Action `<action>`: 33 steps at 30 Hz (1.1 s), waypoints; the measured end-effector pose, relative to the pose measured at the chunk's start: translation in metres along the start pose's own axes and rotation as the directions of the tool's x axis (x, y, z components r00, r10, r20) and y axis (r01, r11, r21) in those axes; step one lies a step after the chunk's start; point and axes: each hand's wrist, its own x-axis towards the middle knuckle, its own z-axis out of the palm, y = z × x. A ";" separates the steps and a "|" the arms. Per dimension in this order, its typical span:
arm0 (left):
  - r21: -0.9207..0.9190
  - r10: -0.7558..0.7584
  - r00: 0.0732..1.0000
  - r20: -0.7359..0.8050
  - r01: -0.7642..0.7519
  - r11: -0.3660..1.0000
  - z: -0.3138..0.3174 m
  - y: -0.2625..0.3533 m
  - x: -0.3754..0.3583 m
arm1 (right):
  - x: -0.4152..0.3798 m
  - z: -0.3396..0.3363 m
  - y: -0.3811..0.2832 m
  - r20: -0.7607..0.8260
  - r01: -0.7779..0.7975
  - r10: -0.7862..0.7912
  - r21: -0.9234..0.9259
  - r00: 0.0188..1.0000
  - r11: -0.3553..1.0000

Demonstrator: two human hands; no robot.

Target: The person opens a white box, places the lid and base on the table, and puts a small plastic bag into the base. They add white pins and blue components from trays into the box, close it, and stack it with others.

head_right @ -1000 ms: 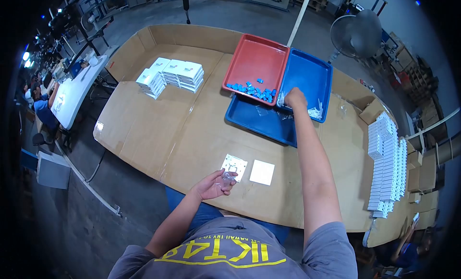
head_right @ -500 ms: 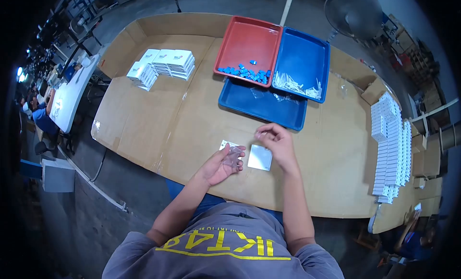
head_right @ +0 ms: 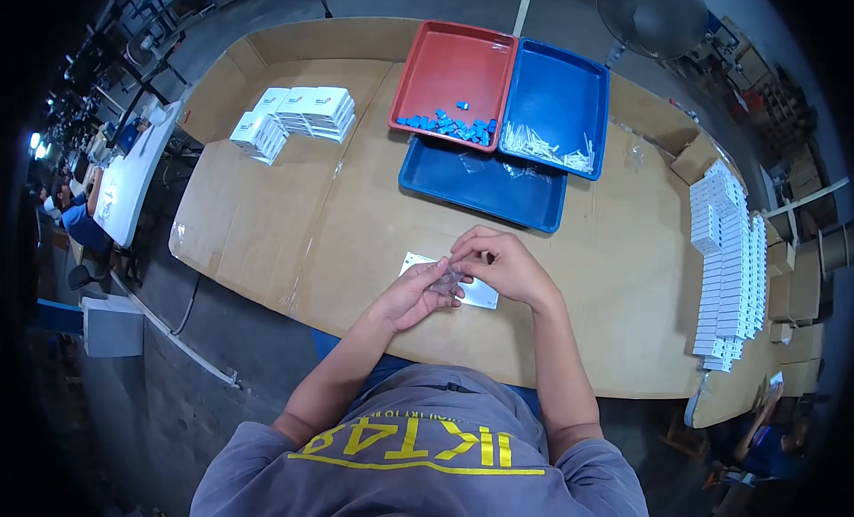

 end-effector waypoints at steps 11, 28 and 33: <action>-0.073 -0.001 1.000 0.029 0.003 0.997 -0.008 -0.015 0.026 | 0.009 -0.004 0.013 0.336 -0.097 0.128 -0.106 0.933 0.990; -0.265 -0.160 0.976 0.147 0.195 0.944 -0.017 -0.052 -0.013 | 0.125 -0.163 0.112 -0.428 -0.316 -0.110 -0.795 0.897 0.517; -0.210 -0.125 0.984 0.129 0.150 0.966 -0.021 -0.048 -0.014 | 0.136 -0.167 0.123 -0.381 -0.300 -0.087 -0.830 0.920 0.471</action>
